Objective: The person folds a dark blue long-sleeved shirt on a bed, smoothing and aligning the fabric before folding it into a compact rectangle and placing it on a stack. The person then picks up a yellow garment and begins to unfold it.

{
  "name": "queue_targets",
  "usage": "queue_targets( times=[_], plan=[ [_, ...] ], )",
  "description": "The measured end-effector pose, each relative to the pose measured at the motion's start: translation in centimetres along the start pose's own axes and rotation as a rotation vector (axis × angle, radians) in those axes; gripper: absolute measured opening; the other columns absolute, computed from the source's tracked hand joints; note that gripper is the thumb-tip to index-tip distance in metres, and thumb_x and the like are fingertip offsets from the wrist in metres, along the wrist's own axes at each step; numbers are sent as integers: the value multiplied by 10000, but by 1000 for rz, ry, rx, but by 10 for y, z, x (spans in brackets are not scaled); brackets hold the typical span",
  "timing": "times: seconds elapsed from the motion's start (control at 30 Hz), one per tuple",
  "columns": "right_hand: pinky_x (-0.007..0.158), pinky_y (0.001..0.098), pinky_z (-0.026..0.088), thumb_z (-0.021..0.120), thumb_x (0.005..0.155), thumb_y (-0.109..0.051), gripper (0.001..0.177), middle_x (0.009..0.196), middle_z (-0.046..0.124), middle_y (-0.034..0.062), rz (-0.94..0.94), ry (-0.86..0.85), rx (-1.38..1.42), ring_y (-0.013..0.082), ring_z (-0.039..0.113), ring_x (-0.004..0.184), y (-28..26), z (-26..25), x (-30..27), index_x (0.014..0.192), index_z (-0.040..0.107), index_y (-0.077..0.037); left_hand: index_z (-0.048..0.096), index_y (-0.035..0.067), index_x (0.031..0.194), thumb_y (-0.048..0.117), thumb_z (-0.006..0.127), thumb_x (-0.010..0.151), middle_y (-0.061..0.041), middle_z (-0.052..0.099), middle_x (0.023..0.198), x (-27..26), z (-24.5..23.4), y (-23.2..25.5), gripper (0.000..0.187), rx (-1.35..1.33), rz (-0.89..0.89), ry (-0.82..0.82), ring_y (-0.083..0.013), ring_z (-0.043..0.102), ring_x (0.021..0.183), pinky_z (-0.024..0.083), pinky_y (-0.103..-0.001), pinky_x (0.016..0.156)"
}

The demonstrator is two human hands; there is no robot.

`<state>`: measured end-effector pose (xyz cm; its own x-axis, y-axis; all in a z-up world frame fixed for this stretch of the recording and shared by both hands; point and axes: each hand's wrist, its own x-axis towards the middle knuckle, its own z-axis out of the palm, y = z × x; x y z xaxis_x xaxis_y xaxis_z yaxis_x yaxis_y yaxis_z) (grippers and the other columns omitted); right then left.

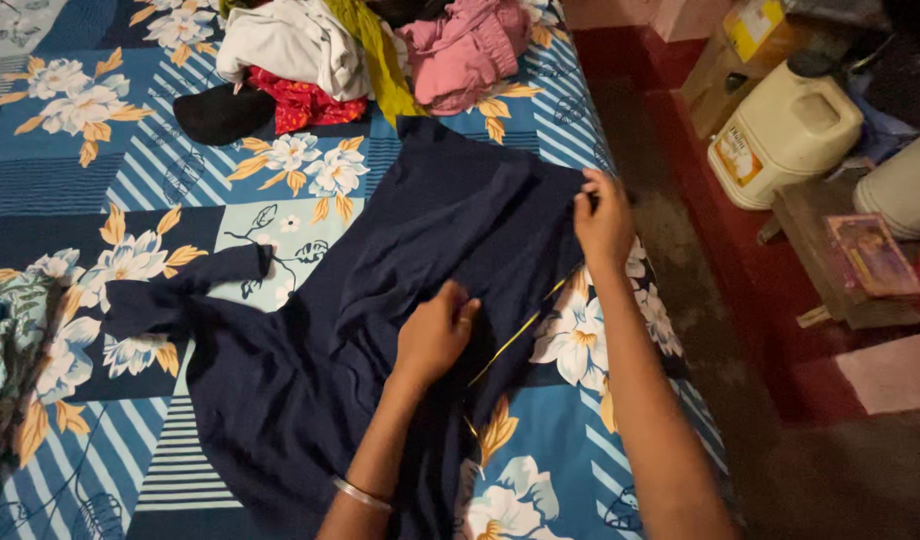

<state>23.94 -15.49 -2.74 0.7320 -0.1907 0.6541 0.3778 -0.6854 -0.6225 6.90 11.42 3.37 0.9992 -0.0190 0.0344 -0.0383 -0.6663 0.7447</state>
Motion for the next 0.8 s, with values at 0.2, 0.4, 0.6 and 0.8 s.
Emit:
queue_targets(
  times=[0.2, 0.4, 0.6, 0.8],
  plan=[
    [1066, 441, 452, 725, 945, -247, 384, 1428, 623, 131, 67, -143, -322, 355, 575, 1283, 38, 6, 1, 1312, 665, -152, 630, 104, 1079, 364, 613, 973, -144, 756, 991, 5, -4, -19, 282, -70, 25, -104, -346, 722, 955, 547, -455, 783],
    [1161, 607, 254, 593, 998, -519, 646, 1608, 381, 214, 108, -257, -494, 412, 326, 1489, 49, -7, -5, 1499, 520, -118, 637, 106, 1173, 415, 693, 885, -162, 756, 1019, -1, -18, -19, 426, 158, -36, -84, -375, 705, 995, 534, -490, 822],
    [1202, 609, 165, 433, 961, -699, 858, 1659, 302, 196, 19, -464, -500, 389, 237, 1542, 24, 7, -6, 1590, 349, -121, 704, 93, 1145, 502, 797, 773, -159, 743, 1018, 2, -38, -25, 561, 181, 80, -245, -356, 715, 975, 557, -442, 800],
    [1193, 667, 106, 450, 1008, -668, 863, 1638, 300, 265, -10, -412, -585, 418, 228, 1526, -12, 5, -23, 1581, 363, -28, 739, 121, 943, 552, 727, 859, -77, 760, 866, -28, -51, -25, 439, 239, 4, 62, -303, 690, 873, 547, -432, 751]
  ],
)
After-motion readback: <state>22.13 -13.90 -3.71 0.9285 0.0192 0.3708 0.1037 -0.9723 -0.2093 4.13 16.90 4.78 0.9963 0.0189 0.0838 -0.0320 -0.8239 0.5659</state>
